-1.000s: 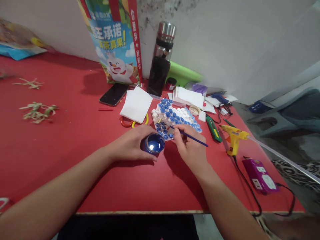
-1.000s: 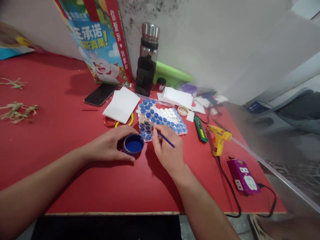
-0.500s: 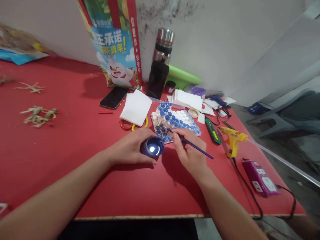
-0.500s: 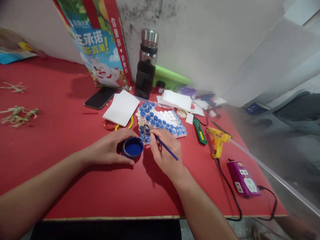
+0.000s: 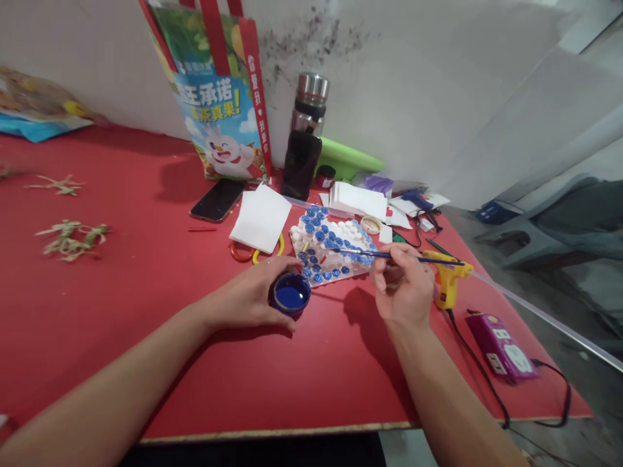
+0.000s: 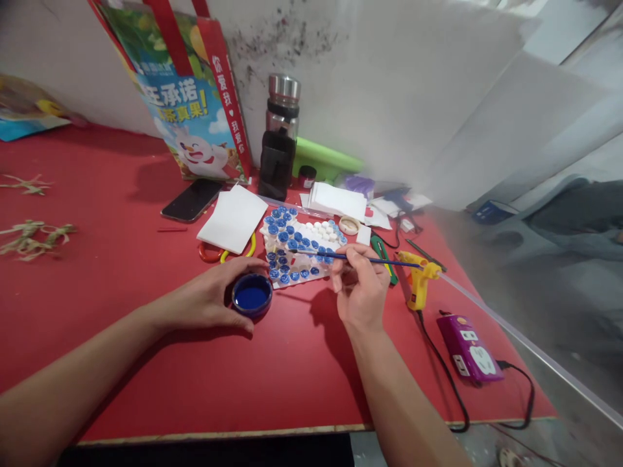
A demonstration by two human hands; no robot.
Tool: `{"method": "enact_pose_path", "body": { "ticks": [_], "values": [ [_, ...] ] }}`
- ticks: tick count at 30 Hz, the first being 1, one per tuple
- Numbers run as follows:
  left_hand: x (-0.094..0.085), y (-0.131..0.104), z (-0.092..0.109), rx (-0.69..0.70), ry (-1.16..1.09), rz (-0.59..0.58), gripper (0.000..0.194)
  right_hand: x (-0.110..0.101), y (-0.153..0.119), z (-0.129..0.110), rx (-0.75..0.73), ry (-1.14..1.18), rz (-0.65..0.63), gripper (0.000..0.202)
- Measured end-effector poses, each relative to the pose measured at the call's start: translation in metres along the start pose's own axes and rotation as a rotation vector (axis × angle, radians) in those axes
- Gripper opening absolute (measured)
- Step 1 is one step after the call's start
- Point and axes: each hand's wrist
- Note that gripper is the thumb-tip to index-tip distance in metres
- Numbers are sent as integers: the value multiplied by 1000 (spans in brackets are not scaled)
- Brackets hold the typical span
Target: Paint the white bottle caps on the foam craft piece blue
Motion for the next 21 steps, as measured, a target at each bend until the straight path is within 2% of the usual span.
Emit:
{"method": "enact_pose_path", "body": {
  "ticks": [4,7,10,12,17,19,21],
  "values": [
    [-4,2,-5,-25,-121,-20,103,-1,5,1,33,21,33,13],
    [-8,5,-11,-98,-243,-10,80,-2,6,2,29,24,36,13],
    [-8,7,-15,-130,-422,48,58,-4,7,1,42,22,45,13],
    [-6,8,-13,-154,-561,110,62,-5,8,0,47,23,42,13],
    [-8,11,-1,-301,-818,253,89,-8,11,-4,81,54,36,11],
    [-11,13,2,-346,-872,295,90,-8,12,-5,99,70,49,11],
    [-11,13,3,-355,-890,354,79,-7,13,-6,122,80,70,11]
  ]
}}
Point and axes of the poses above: each hand's wrist, its own y-axis towards the middle knuckle, its own x-axis out of the palm, z = x × y, and after that the axes turned 13 degrees about z, right-handed
